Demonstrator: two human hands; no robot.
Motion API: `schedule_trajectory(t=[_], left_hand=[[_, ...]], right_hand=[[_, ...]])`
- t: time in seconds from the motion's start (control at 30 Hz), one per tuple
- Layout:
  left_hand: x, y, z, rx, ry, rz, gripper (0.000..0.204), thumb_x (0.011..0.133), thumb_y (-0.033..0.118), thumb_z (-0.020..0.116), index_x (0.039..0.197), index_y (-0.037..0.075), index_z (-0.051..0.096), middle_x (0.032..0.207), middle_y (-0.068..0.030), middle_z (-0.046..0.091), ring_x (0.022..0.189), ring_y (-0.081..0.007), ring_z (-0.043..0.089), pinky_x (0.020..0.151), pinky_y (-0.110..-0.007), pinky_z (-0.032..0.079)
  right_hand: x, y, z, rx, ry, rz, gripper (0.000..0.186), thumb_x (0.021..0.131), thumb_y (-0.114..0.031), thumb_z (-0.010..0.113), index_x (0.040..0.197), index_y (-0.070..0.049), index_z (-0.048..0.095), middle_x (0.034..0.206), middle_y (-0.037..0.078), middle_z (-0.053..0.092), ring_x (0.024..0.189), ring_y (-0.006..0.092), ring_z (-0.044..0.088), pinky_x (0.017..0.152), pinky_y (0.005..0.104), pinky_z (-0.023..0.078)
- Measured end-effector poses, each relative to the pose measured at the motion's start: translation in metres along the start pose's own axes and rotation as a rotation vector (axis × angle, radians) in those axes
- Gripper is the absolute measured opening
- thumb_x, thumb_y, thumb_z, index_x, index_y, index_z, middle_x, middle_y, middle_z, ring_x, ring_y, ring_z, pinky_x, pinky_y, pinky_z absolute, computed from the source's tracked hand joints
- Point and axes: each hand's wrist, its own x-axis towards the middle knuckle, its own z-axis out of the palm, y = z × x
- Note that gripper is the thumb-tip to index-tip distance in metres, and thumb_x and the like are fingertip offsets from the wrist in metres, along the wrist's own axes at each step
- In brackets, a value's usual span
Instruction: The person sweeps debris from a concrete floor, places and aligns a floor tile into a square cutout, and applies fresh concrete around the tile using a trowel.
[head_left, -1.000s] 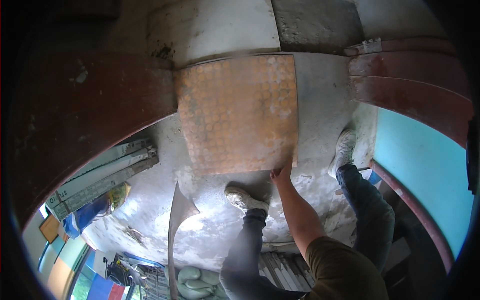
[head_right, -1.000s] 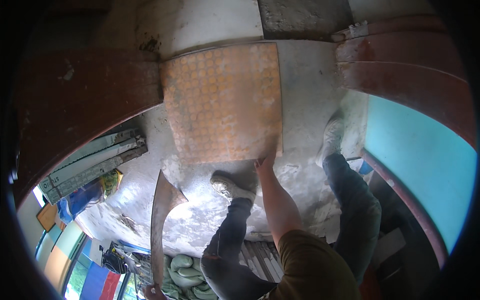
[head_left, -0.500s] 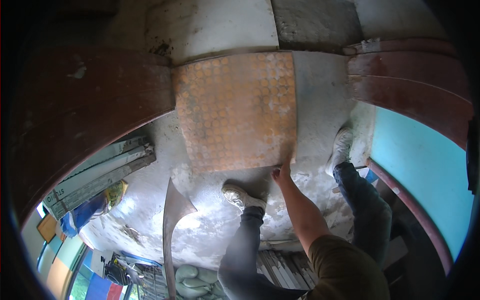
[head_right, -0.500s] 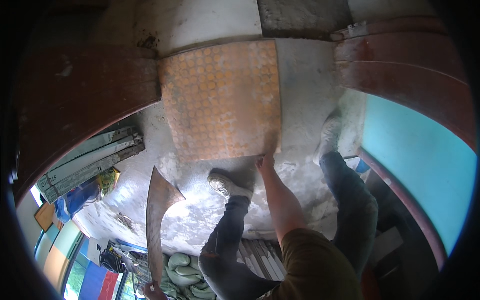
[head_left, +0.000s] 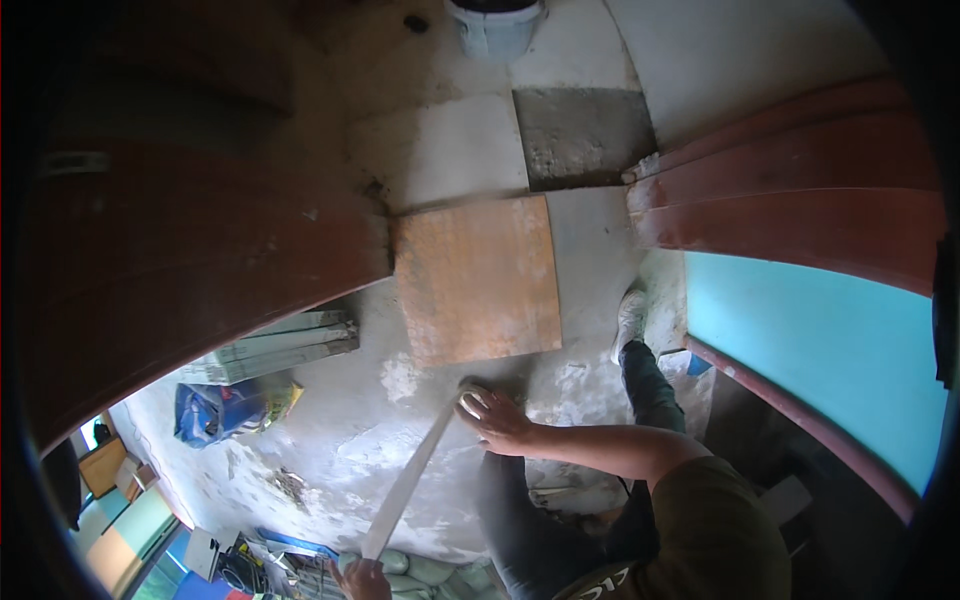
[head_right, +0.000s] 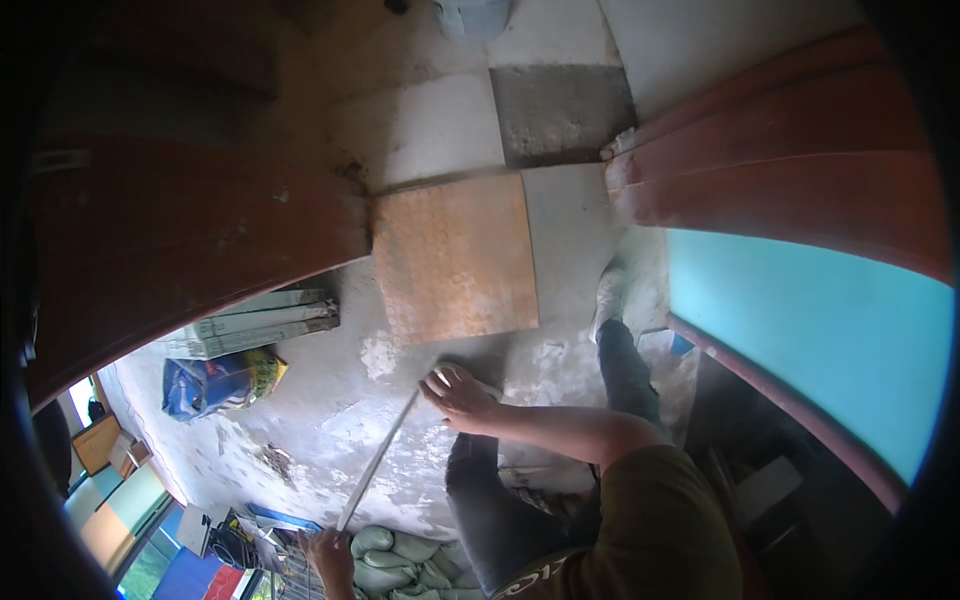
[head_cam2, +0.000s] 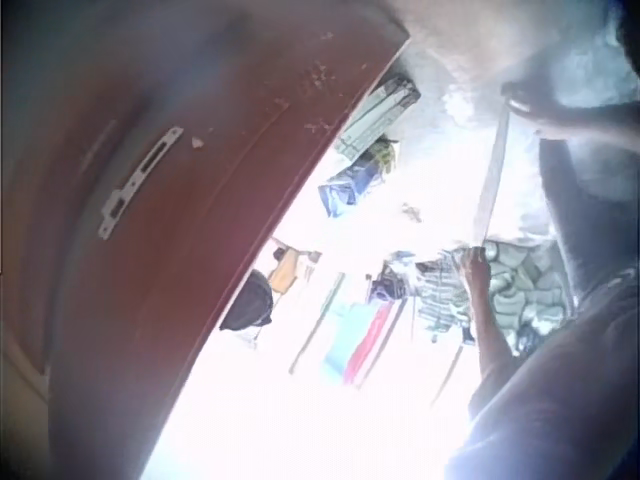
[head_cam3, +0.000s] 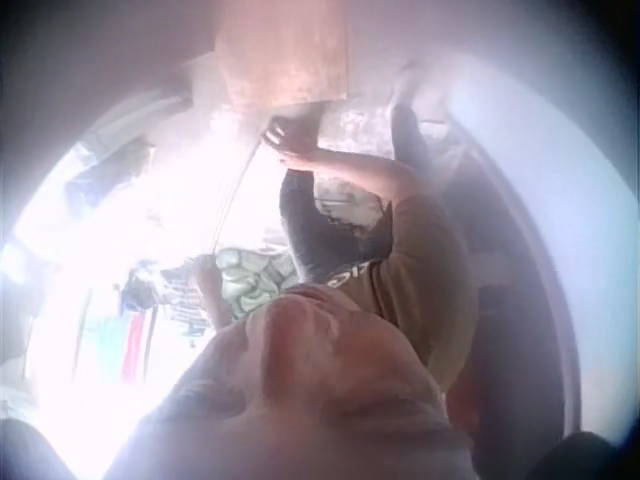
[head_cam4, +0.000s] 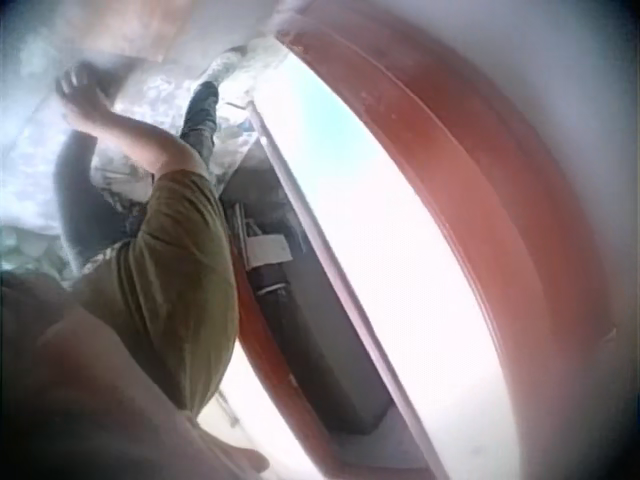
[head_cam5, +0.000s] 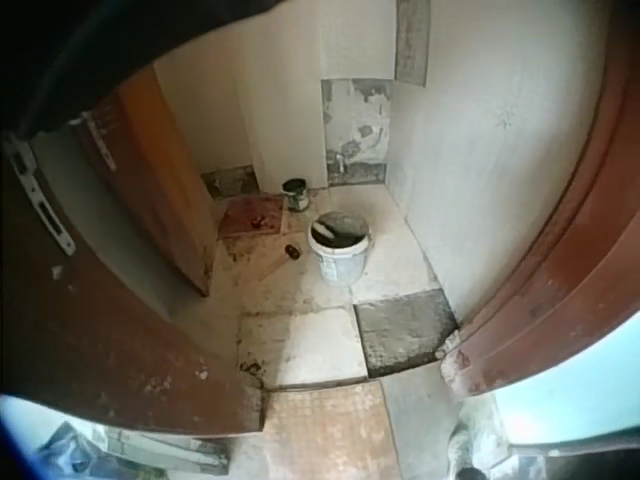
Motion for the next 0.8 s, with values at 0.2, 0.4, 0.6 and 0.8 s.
schedule_trajectory(t=[0.2,0.4,0.6,0.8], left_hand=[[-0.027,0.031,-0.061,-0.108,0.021,0.13,0.01,0.074,0.012,0.065,0.065,0.009,0.064,0.068,-0.0074,0.063,0.074,-0.0266,0.062,0.109,-0.054,0.024],[-0.014,0.048,-0.04,-0.192,-0.031,0.244,0.012,0.079,0.012,0.061,0.069,0.012,0.066,0.071,-0.0067,0.065,0.079,-0.0242,0.063,0.11,-0.056,0.021],[0.036,0.103,0.03,-0.192,0.05,0.47,0.003,0.08,0.012,0.066,0.081,0.01,0.067,0.083,-0.0045,0.066,0.088,-0.022,0.061,0.111,-0.053,0.021],[0.072,0.159,0.075,-0.193,0.073,0.59,0.005,0.078,0.007,0.066,0.083,0.009,0.065,0.086,-0.0035,0.065,0.095,-0.0234,0.059,0.109,-0.058,0.019]], right_hand=[[-0.033,0.01,-0.051,-0.034,-0.055,-0.18,0.017,0.077,-0.021,0.058,0.088,-0.009,0.063,0.108,0.007,0.056,0.101,0.0261,0.05,0.09,0.0463,0.037],[-0.108,0.051,-0.087,-0.05,0.042,-0.344,0.008,0.069,-0.018,0.063,0.074,-0.013,0.058,0.091,0.005,0.057,0.09,0.0259,0.054,0.081,0.0431,0.041],[-0.224,0.051,-0.112,-0.138,0.221,0.008,0.009,0.069,-0.019,0.061,0.074,-0.012,0.059,0.085,0.004,0.057,0.089,0.0232,0.056,0.078,0.0413,0.044],[-0.265,0.07,-0.124,-0.298,0.049,0.29,0.006,0.072,-0.015,0.06,0.074,-0.01,0.062,0.082,0.006,0.058,0.085,0.0244,0.058,0.081,0.0408,0.043]])
